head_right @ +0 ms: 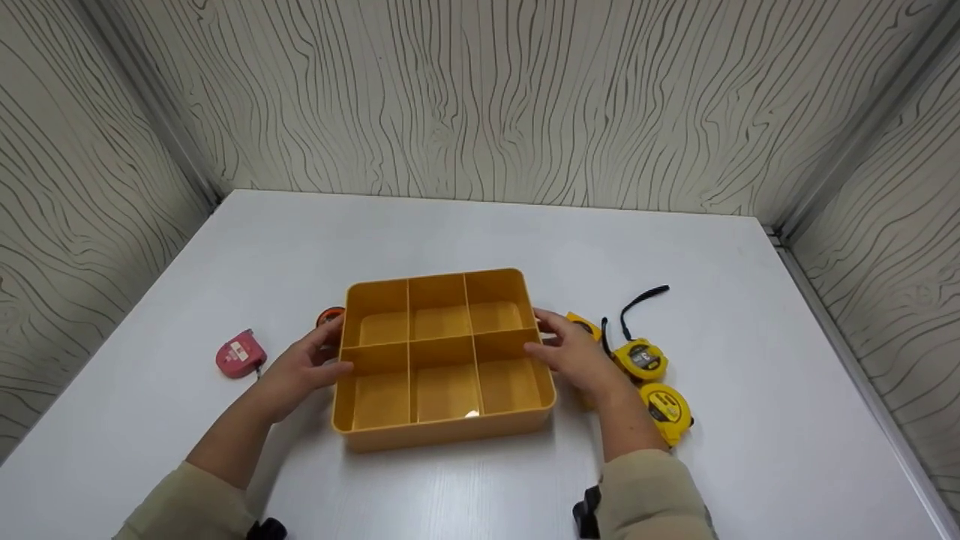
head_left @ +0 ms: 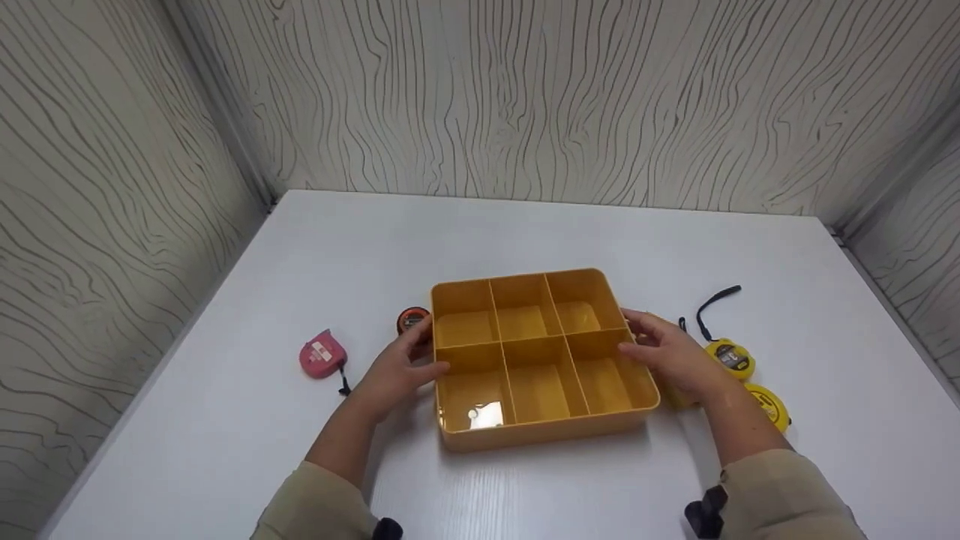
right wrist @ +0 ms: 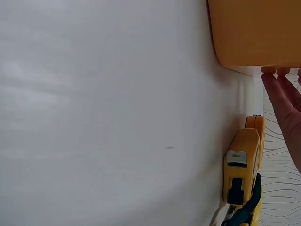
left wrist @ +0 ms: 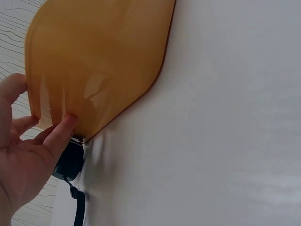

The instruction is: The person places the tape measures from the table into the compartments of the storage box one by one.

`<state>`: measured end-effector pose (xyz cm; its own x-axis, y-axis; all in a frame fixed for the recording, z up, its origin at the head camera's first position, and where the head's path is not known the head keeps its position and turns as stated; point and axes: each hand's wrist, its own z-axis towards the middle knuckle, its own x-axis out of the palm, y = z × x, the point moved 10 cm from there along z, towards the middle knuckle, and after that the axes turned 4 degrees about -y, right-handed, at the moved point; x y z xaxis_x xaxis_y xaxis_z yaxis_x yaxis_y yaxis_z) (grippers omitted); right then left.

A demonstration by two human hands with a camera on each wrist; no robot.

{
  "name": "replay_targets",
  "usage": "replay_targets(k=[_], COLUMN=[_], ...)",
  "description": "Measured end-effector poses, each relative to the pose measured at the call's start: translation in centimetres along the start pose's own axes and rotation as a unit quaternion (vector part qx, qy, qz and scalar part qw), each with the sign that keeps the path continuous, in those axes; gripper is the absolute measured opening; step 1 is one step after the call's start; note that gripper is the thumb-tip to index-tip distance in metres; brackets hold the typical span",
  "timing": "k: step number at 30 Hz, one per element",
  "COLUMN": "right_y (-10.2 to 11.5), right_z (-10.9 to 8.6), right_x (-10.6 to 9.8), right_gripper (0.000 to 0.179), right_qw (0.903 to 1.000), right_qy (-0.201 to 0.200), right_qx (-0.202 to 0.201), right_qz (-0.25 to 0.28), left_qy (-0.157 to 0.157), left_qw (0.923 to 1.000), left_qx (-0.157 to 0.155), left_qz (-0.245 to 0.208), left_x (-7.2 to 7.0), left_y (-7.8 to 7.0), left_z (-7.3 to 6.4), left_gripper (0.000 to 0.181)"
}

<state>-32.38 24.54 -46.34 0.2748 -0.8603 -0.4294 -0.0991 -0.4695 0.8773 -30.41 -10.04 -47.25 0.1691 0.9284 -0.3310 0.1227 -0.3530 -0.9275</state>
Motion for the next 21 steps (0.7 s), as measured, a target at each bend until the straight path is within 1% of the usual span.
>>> replay_targets(k=[6,11,14,17,19,21], right_y=[-0.2,-0.5,-0.5,-0.6,-0.7,-1.0], right_z=[-0.1,0.0,0.0,-0.1,-0.1,-0.1], right_x=[-0.2,-0.2,-0.3,-0.4,-0.4,-0.6], right_gripper=[0.068,0.071,0.072,0.071,0.071,0.071], right_qw=[1.0,0.9997,0.9993,0.9988,0.9984,0.9983], right_qy=[0.001,0.006,0.01,0.011,0.012,0.006], right_qx=[0.008,0.014,0.01,0.011,0.014,0.025], right_qz=[0.002,0.021,0.036,0.046,0.054,0.053], left_qy=[0.003,0.009,0.016,0.026,0.032,0.036], left_qw=[1.0,0.9999,0.9998,0.9995,0.9991,0.9989], left_qx=[-0.002,-0.006,-0.011,-0.008,-0.007,-0.004], left_qz=[0.007,0.003,-0.007,-0.018,-0.027,-0.029], left_x=[0.2,0.2,0.4,0.6,0.7,0.7], left_y=[-0.2,-0.4,-0.5,-0.6,-0.6,-0.8], left_z=[0.7,1.1,1.5,1.8,2.0,2.2], left_gripper=[0.079,0.079,0.078,0.076,0.074,0.072])
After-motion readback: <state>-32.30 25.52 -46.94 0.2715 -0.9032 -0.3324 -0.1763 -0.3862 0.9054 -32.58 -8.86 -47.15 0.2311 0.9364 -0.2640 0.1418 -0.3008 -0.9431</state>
